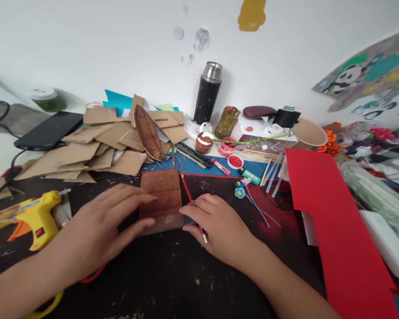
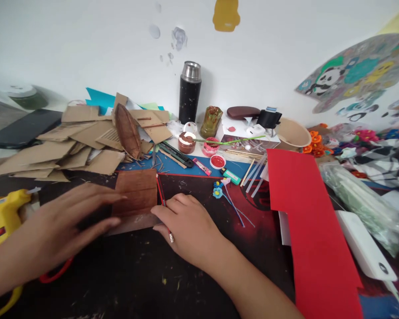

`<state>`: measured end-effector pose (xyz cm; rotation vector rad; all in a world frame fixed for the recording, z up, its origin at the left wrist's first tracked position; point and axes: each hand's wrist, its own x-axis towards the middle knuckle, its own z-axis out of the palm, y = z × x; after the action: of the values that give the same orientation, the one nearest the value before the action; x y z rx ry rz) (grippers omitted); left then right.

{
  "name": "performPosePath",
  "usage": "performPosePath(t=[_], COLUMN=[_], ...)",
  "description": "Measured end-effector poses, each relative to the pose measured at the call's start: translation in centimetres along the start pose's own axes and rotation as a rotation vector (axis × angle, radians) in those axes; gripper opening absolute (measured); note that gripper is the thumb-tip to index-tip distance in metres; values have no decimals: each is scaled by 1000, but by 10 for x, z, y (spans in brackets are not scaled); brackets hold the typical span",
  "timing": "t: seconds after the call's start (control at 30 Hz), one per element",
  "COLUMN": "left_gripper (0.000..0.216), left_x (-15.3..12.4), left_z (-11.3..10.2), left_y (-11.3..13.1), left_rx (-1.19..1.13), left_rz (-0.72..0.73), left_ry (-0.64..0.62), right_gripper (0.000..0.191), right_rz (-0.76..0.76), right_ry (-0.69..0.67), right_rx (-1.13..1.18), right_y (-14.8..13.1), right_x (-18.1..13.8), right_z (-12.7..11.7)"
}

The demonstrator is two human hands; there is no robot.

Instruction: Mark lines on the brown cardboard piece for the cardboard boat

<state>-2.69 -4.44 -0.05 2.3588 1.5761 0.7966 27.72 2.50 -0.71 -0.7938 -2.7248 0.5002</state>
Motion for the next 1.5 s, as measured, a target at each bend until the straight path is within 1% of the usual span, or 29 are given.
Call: performPosePath(t=[0.07, 0.1, 0.17, 0.23, 0.43, 0.63, 0.8, 1.03, 1.17, 1.33, 1.5], left_gripper=[45, 45, 34, 31, 30, 36, 38, 30, 30, 30, 35], left_x=[-16, -21, -27, -29, -37, -43, -45, -38, -34, -47, -60], left_z=[8, 10, 14, 16, 18, 17, 18, 28, 28, 23, 19], left_y=[2, 2, 2, 2, -2, 4, 4, 9, 12, 12, 11], left_rx=[43, 64, 93, 100, 106, 150, 187, 179, 179, 210, 262], left_rz=[45, 63, 114, 145, 96, 113, 134, 171, 184, 213, 203], left_ry=[-12, -34, -63, -65, -32, 2, 3, 35, 50, 67, 36], right_gripper=[26, 26, 24, 22, 22, 23, 26, 28, 28, 28, 31], right_rz=[-2, -6, -9, -9, -27, -19, -25, -29, -27, -19, -20], right_ry=[-7, -6, 2, 19, 23, 4, 24, 27, 34, 25, -2], right_rx=[-15, -20, -23, -19, 6, -7, -14, -13, -13, -24, -20], right_y=[0, 0, 0, 0, 2, 1, 1, 1, 2, 3, 4], right_x=[0, 0, 0, 0, 0, 1, 1, 1, 2, 1, 1], right_z=[0, 1, 2, 3, 1, 0, 1, 3, 3, 1, 1])
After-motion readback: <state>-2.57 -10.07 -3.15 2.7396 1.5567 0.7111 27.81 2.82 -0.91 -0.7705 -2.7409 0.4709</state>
